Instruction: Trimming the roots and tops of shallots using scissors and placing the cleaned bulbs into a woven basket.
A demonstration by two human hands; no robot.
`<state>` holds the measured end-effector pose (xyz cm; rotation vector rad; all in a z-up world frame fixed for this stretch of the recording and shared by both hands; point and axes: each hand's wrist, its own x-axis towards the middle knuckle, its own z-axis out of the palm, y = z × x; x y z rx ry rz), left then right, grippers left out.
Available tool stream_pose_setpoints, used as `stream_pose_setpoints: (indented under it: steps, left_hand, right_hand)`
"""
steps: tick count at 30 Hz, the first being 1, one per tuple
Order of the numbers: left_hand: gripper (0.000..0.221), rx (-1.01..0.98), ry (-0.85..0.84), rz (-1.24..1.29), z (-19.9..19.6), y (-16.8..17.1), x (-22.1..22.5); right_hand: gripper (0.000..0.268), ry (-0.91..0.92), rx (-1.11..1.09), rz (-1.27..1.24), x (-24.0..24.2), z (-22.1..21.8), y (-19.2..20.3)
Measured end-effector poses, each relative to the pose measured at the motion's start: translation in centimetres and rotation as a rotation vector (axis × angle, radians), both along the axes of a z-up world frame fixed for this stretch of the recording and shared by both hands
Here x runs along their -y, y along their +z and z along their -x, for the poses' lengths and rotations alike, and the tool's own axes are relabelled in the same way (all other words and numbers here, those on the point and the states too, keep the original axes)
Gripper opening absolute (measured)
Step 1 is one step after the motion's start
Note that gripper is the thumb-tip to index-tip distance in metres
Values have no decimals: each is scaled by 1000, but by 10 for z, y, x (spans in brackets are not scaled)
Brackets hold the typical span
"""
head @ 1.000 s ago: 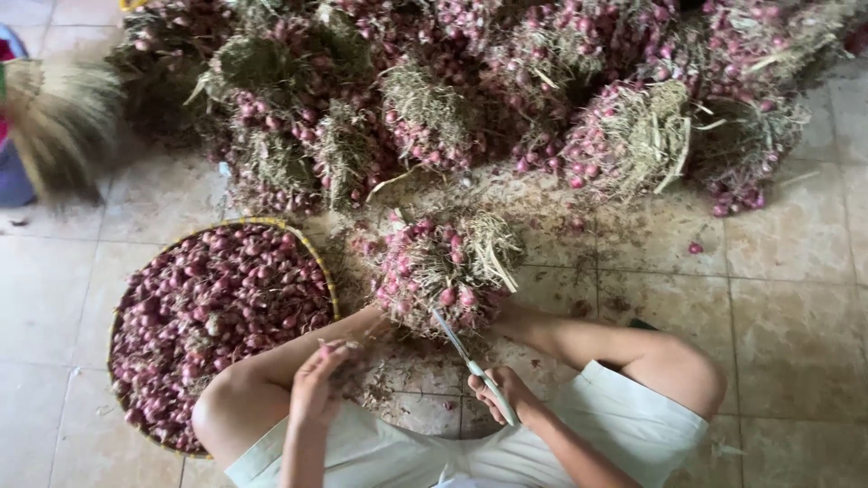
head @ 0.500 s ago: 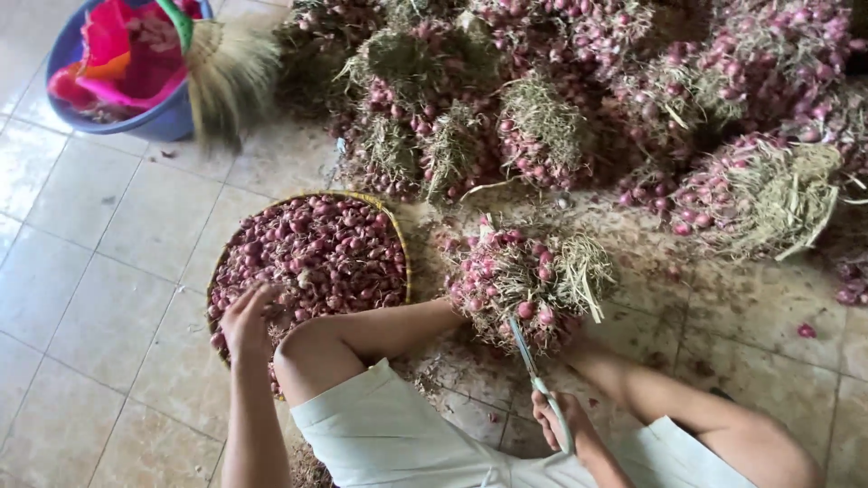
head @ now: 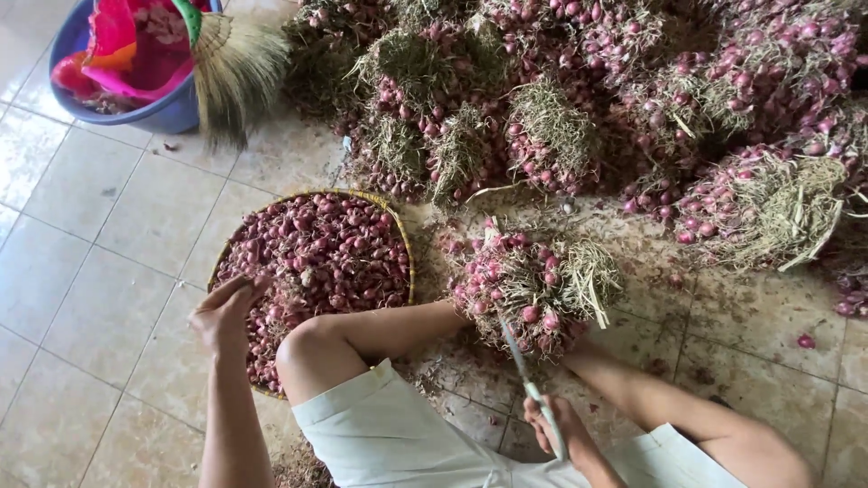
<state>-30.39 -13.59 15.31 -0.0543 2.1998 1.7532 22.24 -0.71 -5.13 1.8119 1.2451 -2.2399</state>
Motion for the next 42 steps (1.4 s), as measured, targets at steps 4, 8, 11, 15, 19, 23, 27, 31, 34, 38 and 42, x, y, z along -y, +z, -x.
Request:
stream_pose_setpoints:
  steps: [4,8,11,15,19,23,27,31,34,38,42]
  left_hand:
    - [22,25,-1,-41,-24,12,-10]
    - [7,-174,-338,-95,-90,57,-28]
    - [23,-362,-503,85,-108,-12,-9]
    - [20,-245,-626,-125,-173,8,-33]
    - [21,-282,-597,6,-198,-7,-40]
    - [22,-581,-788,76,-222,-17,-53]
    - [11,-833,-680,531,-184,-103,-36]
    - [23,-449,-1489,951,-233,-176,-1]
    - [30,-593,-1705,849,-261,-173,-15]
    - [51,-379,-1444,-163,-304,-87,-46]
    - [43,-152,-1365,-148,-310,-77,-48]
  right_hand:
    - [37,250,-226,-82,2,34,11]
    - [53,431,-421,-533,-5,115,100]
    - [61,275,-659,-513,-8,182,156]
    - [37,13,-914,-356,-3,217,193]
    - [27,44,-652,-493,-2,203,158]
    - [24,197,-595,-621,-11,177,153]
    - [16,262,-374,-954,-20,115,143]
    - [22,42,-218,-692,-20,57,147]
    - [21,4,-143,-412,-22,39,127]
    - [30,143,-68,-375,13,19,53]
    - [7,170,23,-302,20,38,60]
